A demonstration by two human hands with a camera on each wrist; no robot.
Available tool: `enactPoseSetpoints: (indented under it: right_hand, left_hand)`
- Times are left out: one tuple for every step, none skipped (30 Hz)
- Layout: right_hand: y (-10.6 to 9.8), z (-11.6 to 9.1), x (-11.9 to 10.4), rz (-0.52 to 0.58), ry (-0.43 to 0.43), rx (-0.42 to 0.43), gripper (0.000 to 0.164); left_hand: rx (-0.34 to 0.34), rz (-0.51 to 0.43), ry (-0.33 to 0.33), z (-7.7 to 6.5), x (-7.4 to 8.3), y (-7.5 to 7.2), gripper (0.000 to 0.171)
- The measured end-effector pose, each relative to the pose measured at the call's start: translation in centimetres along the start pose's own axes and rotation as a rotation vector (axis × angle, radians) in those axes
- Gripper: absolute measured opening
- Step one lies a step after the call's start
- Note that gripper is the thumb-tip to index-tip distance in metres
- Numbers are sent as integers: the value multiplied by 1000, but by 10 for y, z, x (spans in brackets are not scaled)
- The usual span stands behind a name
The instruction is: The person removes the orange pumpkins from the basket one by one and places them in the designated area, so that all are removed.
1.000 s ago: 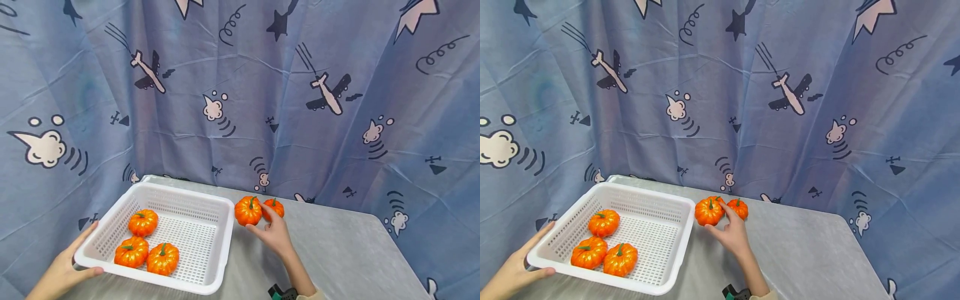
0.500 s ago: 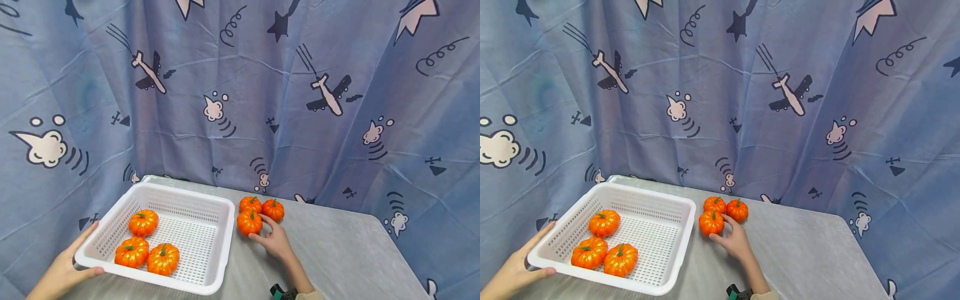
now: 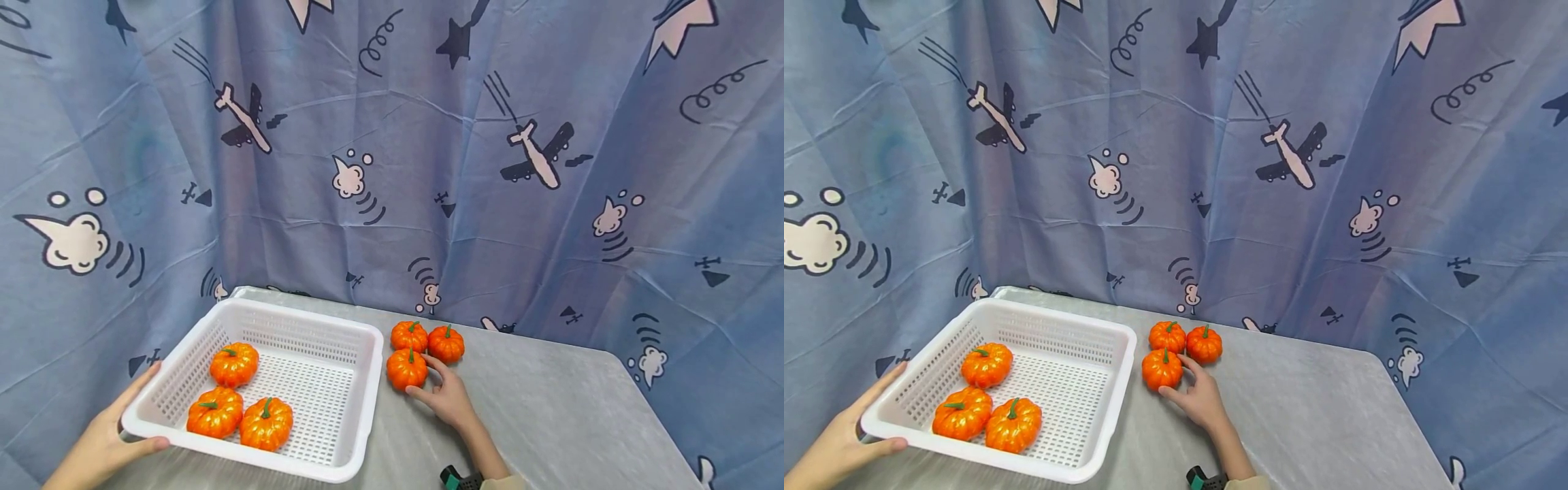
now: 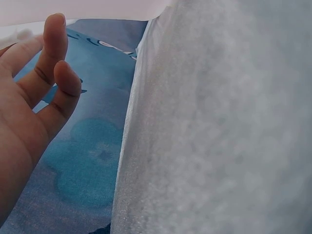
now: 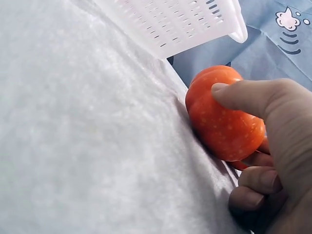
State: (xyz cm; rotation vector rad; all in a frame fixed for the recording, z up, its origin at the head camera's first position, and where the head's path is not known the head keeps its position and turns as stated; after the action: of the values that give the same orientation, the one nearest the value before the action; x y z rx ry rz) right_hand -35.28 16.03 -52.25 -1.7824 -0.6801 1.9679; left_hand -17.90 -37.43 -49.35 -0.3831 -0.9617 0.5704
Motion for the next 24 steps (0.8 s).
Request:
enactPoseSetpoints:
  right_hand:
    - [0, 0, 0, 0, -6, 5, 77]
    - [1, -1, 0, -1, -10, 9, 78]
    - [1, -1, 1, 7, -9, 9, 78]
    - [2, -1, 1, 13, -8, 9, 78]
    - [2, -1, 1, 13, -12, 10, 78]
    - [2, -1, 1, 14, -10, 12, 78]
    - [2, 0, 2, 19, -9, 12, 78]
    - [3, 0, 2, 17, -5, 14, 78]
    - [3, 0, 3, 18, -2, 14, 78]
    - [4, 0, 3, 16, -3, 14, 78]
    - [4, 1, 3, 15, -4, 15, 78]
    - [4, 1, 4, 16, -2, 13, 79]
    - [5, 1, 4, 16, -3, 11, 79]
    - [4, 0, 3, 11, -6, 10, 79]
    - [4, 0, 3, 13, -7, 9, 80]
    - [4, 0, 3, 16, -6, 7, 80]
    - [4, 0, 3, 22, -2, 3, 80]
    - [3, 0, 3, 27, 1, 0, 80]
    - [3, 0, 3, 30, 2, -1, 80]
    - [3, 0, 3, 34, 4, -3, 80]
    - [3, 0, 3, 38, 8, -6, 80]
    - [3, -1, 3, 35, 5, -6, 80]
    - [3, -1, 3, 34, 5, -6, 80]
    - [2, -1, 3, 33, 4, -7, 80]
  left_hand:
    - [1, -1, 1, 0, 0, 0, 118]
    - [1, -3, 4, 0, 0, 0, 118]
    - [2, -4, 6, 0, 1, 0, 118]
    - [3, -5, 8, 0, 1, 0, 118]
    - [2, -5, 10, 0, 1, 0, 117]
    - [1, -4, 9, 0, 1, 0, 118]
    - [1, -2, 10, 0, 2, 0, 118]
    - [-1, 3, 6, 0, 2, 0, 118]
    - [-2, 7, 5, 0, 2, 0, 118]
    - [-1, 9, 7, 1, 1, -1, 118]
    - [-1, 12, 9, 1, 1, -1, 118]
    - [1, 11, 13, 1, 2, -1, 118]
    - [3, 7, 17, 1, 1, -1, 118]
    - [4, 5, 19, 1, 1, -1, 119]
    - [5, 0, 24, 1, 1, -1, 118]
    - [6, -3, 24, 1, 1, -1, 119]
    - [6, -4, 23, 1, 1, -1, 119]
    - [5, -5, 23, 1, 1, -1, 119]
    - [3, -5, 17, 1, 1, -1, 119]
    - [3, -4, 15, 1, 1, -1, 119]
    - [2, -4, 13, 1, 1, -1, 119]
    - [2, -3, 14, 1, 1, -1, 119]
    - [3, -4, 16, 1, 1, -1, 119]
    - [3, -5, 17, 1, 1, -1, 119]
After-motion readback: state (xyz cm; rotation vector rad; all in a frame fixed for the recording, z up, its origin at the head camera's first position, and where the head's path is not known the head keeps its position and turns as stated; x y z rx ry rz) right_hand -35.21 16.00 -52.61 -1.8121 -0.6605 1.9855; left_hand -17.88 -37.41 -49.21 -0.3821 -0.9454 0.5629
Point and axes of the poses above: each hand's wrist, its own z-axis towards the middle knuckle, its own y-axis out of the palm, x = y × z, the point moved 6 cm from there along z, towards the middle knuckle, and after that the axes turned 6 degrees about y, right-handed, at the moved point
